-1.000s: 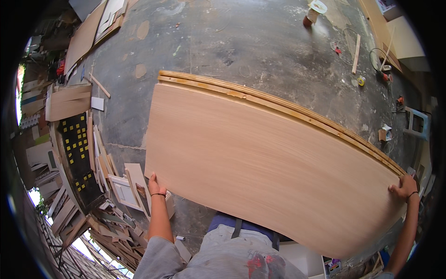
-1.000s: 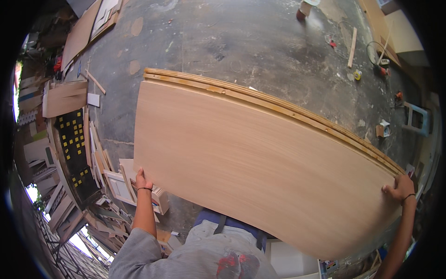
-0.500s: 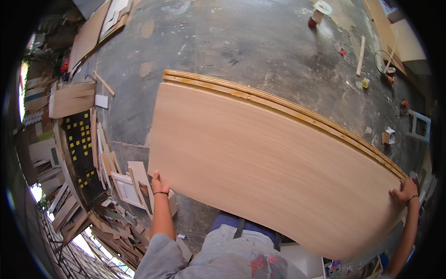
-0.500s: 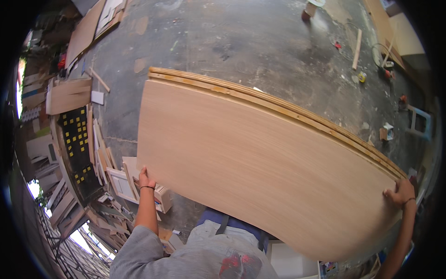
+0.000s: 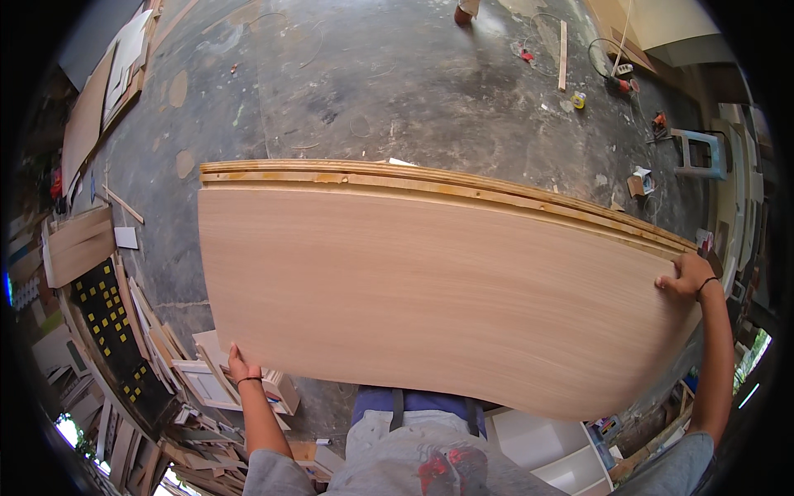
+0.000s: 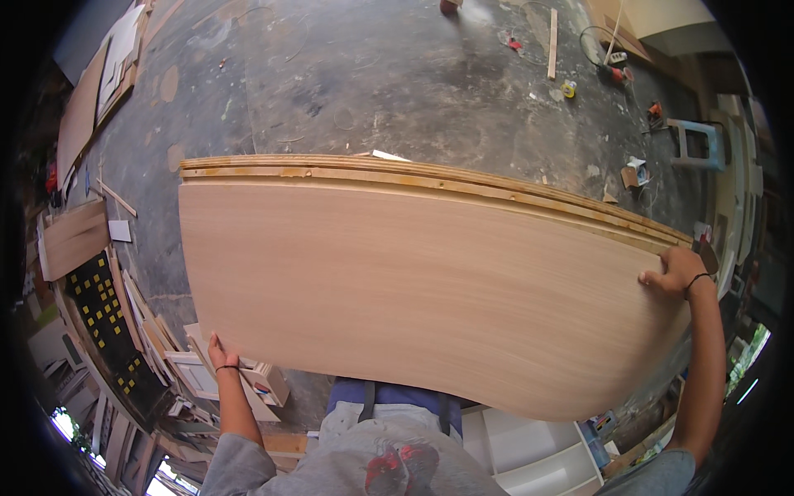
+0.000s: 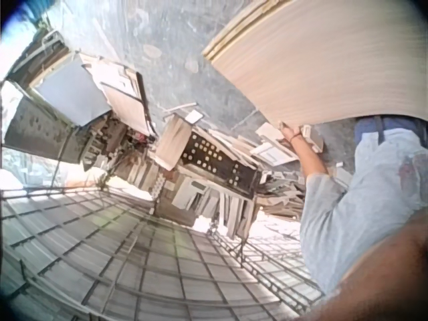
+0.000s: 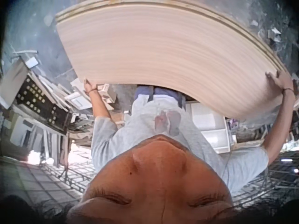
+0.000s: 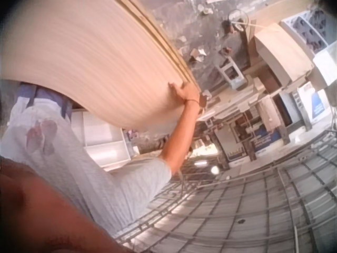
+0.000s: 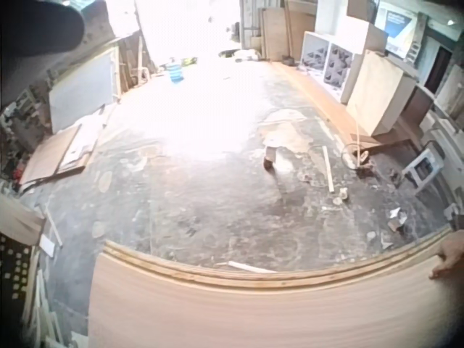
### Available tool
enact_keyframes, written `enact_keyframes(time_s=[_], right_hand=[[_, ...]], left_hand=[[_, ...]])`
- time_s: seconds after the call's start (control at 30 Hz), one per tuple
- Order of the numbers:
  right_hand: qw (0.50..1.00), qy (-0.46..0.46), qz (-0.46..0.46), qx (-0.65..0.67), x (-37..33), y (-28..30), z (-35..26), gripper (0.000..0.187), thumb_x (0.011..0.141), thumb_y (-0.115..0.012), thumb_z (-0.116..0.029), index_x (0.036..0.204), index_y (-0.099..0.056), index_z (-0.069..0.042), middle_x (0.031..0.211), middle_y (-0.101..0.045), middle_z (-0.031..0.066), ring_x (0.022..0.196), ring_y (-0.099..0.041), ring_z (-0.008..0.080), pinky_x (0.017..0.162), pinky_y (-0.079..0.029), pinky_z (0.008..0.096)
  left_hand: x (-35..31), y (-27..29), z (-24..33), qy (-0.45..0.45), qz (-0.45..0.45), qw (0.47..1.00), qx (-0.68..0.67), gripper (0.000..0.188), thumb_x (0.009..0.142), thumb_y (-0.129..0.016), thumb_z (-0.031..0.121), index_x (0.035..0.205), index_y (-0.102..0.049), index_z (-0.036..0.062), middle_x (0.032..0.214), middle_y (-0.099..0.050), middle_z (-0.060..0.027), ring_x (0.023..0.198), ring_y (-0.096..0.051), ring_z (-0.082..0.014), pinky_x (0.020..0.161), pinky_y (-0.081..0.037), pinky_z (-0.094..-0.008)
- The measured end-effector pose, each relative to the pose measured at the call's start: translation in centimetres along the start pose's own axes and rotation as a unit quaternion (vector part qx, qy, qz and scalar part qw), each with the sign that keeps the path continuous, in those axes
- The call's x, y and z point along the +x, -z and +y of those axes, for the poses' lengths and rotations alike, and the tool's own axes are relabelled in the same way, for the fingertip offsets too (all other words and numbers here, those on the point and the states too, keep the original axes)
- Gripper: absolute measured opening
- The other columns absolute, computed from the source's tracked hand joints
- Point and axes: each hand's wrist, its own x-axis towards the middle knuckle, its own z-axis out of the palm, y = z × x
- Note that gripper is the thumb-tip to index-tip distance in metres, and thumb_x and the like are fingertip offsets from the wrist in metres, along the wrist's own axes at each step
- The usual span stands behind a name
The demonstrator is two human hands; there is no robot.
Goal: The person wipes a large wooden panel with a cloth, walks across a workshop area, and measures a wood piece using a tape measure.
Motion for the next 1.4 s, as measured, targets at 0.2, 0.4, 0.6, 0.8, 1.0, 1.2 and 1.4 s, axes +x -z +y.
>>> enact_keyframes(time_s=[0.2, 0.4, 0.6, 0.8, 1.0, 1.2, 1.4], right_hand=[[1.0, 0.011, 0.001, 0.003, 1.1, -1.0, 0.6, 0.057, 0.059, -0.066, -0.055, 0.064, -0.062, 0.002, 0.06, -0.057, 0.0199, 0.062, -0.058, 0.0352, 0.059, -0.045, 0.0407], [0.999, 0.046, -0.005, 0.013, 2.7, -2.2, 1.3, 0.06, 0.06, -0.063, -0.058, 0.064, -0.062, 0.002, 0.06, -0.057, 0.02, 0.061, -0.058, 0.0354, 0.059, -0.044, 0.0412], [0.998, 0.06, -0.027, 0.006, 4.2, -2.6, 1.4, 0.064, 0.061, -0.06, -0.061, 0.065, -0.063, 0.002, 0.062, -0.058, 0.0203, 0.063, -0.059, 0.0357, 0.06, -0.045, 0.0411], [0.997, 0.056, -0.044, 0.006, 4.9, -2.9, 1.2, 0.064, 0.061, -0.06, -0.062, 0.067, -0.064, 0.002, 0.062, -0.059, 0.0201, 0.064, -0.059, 0.0355, 0.061, -0.046, 0.0405], [0.996, 0.064, -0.053, 0.017, 6.3, -3.8, 0.9, 0.064, 0.061, -0.06, -0.061, 0.069, -0.065, 0.003, 0.063, -0.059, 0.021, 0.064, -0.059, 0.0358, 0.062, -0.046, 0.0408], [0.996, 0.064, -0.062, 0.02, 6.8, -4.0, 0.7, 0.063, 0.062, -0.06, -0.06, 0.07, -0.065, 0.002, 0.067, -0.06, 0.022, 0.068, -0.059, 0.0366, 0.064, -0.046, 0.0413], [0.995, 0.08, -0.056, 0.013, 8.0, -4.9, 1.6, 0.065, 0.063, -0.059, -0.062, 0.072, -0.065, 0.002, 0.072, -0.062, 0.0222, 0.072, -0.06, 0.0365, 0.067, -0.046, 0.0422]], left_hand=[[1.1, 0.9, 0.3, 0.009, 0.025, 1.0, -0.011, 0.039, 0.089, -0.046, 0.024, 0.122, -0.047, 0.0037, 0.124, -0.051, -0.0098, 0.115, -0.045, -0.0277, 0.099, -0.034, -0.0438], [1.2, 1.2, 0.6, 0.023, 0.021, 0.999, -0.011, 0.037, 0.088, -0.048, 0.026, 0.118, -0.05, 0.0041, 0.122, -0.052, -0.0089, 0.114, -0.046, -0.0271, 0.099, -0.035, -0.0442], [0.7, 0.8, 0.9, 0.012, 0.046, 0.999, 0.005, 0.037, 0.089, -0.047, 0.027, 0.117, -0.05, 0.004, 0.122, -0.052, -0.0087, 0.114, -0.046, -0.0269, 0.099, -0.035, -0.0434], [0.6, 0.6, 1.1, 0.025, 0.034, 0.999, 0.008, 0.036, 0.089, -0.047, 0.028, 0.117, -0.052, 0.0045, 0.119, -0.055, -0.0084, 0.112, -0.048, -0.0273, 0.098, -0.036, -0.0441], [0.8, 1.4, 1.5, 0.032, 0.017, 0.999, 0.0, 0.036, 0.087, -0.05, 0.028, 0.115, -0.052, 0.0057, 0.118, -0.055, -0.0076, 0.112, -0.048, -0.0273, 0.097, -0.037, -0.0451], [0.6, 0.6, 1.6, 0.024, 0.003, 1.0, -0.006, 0.039, 0.086, -0.053, 0.028, 0.117, -0.051, 0.005, 0.121, -0.053, -0.0095, 0.115, -0.046, -0.0297, 0.101, -0.033, -0.0454], [-1.0, 0.0, 0.6, 0.031, -0.018, 0.999, -0.014, 0.043, 0.085, -0.055, 0.033, 0.118, -0.051, 0.0067, 0.121, -0.053, -0.0091, 0.116, -0.046, -0.0286, 0.099, -0.035, -0.0468]])
